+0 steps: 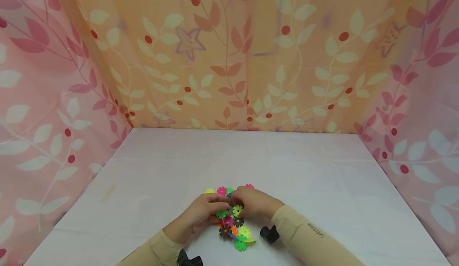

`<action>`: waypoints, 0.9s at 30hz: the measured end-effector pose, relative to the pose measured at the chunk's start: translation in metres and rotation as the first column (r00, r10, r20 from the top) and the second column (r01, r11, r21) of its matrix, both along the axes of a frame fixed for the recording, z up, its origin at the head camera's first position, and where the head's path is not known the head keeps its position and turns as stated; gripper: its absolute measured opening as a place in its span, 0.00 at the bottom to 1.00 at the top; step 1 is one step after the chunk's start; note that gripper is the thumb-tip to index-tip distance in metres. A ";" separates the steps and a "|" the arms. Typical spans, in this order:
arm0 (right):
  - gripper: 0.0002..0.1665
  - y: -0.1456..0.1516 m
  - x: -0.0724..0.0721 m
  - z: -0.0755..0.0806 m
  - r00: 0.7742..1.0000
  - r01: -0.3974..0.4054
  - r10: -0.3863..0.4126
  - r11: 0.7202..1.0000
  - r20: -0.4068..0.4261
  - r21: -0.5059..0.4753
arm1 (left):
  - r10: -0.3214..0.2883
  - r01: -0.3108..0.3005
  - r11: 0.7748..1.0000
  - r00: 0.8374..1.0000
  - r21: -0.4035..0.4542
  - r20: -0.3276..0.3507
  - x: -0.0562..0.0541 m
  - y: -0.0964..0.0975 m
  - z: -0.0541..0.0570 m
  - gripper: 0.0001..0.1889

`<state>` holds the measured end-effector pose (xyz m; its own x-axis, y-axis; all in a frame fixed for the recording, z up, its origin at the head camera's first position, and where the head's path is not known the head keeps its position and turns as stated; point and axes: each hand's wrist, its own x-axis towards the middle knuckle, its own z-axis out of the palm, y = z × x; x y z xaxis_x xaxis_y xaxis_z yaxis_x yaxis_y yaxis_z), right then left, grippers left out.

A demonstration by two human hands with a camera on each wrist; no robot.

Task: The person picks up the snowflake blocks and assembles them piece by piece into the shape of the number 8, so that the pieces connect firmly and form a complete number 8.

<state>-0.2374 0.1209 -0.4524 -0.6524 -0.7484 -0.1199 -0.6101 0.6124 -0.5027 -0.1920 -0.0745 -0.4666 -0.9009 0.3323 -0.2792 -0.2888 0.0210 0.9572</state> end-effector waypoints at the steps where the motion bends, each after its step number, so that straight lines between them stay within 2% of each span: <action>1: 0.15 0.001 0.000 0.001 1.000 0.010 -0.010 1.000 0.015 -0.010 | -0.002 0.002 1.000 1.000 0.002 -0.001 0.000 0.000 0.000 0.16; 7: 0.08 0.007 -0.001 0.010 0.987 0.103 -0.085 0.986 0.137 -0.131 | -0.011 0.011 1.000 1.000 0.016 -0.007 0.001 -0.002 0.000 0.19; 9: 0.05 0.008 -0.002 0.013 0.978 0.136 -0.103 0.974 0.179 -0.183 | -0.013 0.013 1.000 1.000 0.017 -0.010 0.000 -0.002 0.000 0.18; 16: 0.07 0.008 -0.004 0.020 0.943 0.250 -0.156 0.914 0.293 -0.319 | -0.015 0.015 1.000 1.000 0.022 -0.009 0.000 -0.001 0.001 0.19; 19: 0.07 0.006 -0.004 0.021 0.930 0.272 -0.155 0.900 0.334 -0.341 | -0.017 0.017 1.000 1.000 0.023 -0.007 -0.001 -0.001 0.001 0.19; 27: 0.08 0.004 -0.005 0.021 0.910 0.296 -0.155 0.892 0.384 -0.342 | -0.015 0.016 0.999 1.000 0.031 -0.013 -0.001 -0.001 0.001 0.18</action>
